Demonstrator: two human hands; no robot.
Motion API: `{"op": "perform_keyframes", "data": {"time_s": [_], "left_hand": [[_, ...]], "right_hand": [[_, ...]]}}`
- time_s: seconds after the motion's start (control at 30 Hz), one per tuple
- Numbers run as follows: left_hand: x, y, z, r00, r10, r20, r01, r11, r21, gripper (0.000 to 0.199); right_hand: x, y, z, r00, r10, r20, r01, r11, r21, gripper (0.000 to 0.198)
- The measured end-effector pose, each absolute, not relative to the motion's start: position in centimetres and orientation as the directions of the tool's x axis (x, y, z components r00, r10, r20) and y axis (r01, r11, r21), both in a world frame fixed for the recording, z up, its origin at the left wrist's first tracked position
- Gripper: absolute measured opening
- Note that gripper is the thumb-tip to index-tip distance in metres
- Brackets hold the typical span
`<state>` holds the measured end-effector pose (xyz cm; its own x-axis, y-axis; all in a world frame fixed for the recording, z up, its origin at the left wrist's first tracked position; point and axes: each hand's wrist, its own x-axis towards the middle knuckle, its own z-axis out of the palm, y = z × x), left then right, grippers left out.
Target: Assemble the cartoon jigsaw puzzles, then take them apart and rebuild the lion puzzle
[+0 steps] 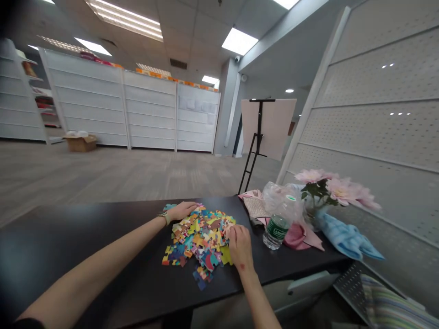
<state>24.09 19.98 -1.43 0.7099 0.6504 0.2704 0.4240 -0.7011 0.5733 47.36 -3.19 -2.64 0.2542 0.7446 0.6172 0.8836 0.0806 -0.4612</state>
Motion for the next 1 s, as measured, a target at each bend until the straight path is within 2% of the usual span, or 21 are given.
{"op": "perform_keyframes", "data": {"time_s": [0.23,0.43,0.57,0.73,0.77,0.87,0.93,1.0], "left_hand": [[19.0,12.0,-0.8,0.664,0.635,0.394,0.367,-0.736,0.568,0.045],[14.5,6.3,-1.8,0.635,0.643,0.429,0.324,-0.726,0.607,0.026],[12.1,5.5,-1.2,0.611,0.663,0.433,0.270,-0.688,0.673,0.021],[9.1,7.5,-1.4,0.568,0.729,0.383,0.222,-0.583,0.781,0.044],[8.5,8.0,-1.6,0.569,0.739,0.361,0.215,-0.557,0.802,0.048],[6.7,8.7,-1.8,0.583,0.756,0.296,0.202,-0.488,0.849,0.052],[5.6,8.3,-1.4,0.613,0.739,0.278,0.207,-0.490,0.847,0.046],[4.5,7.4,-0.5,0.727,0.627,0.279,0.276,-0.639,0.718,0.040]], "right_hand": [[47.1,-5.2,-2.6,0.368,0.682,0.633,0.869,-0.010,-0.495,0.043],[45.8,-6.1,-2.4,0.353,0.710,0.609,0.877,-0.023,-0.481,0.040],[45.1,-5.9,-2.0,0.306,0.723,0.619,0.895,0.004,-0.447,0.033],[42.3,-7.1,-1.7,0.218,0.722,0.656,0.916,0.081,-0.394,0.030],[41.3,-7.5,-1.9,0.153,0.740,0.655,0.923,0.131,-0.363,0.029],[38.6,-8.3,-3.0,-0.061,0.843,0.535,0.940,0.229,-0.254,0.028],[37.9,-8.3,-3.8,-0.071,0.872,0.485,0.955,0.200,-0.219,0.023],[37.9,-7.9,-4.4,-0.025,0.872,0.490,0.966,0.147,-0.212,0.024]]}}
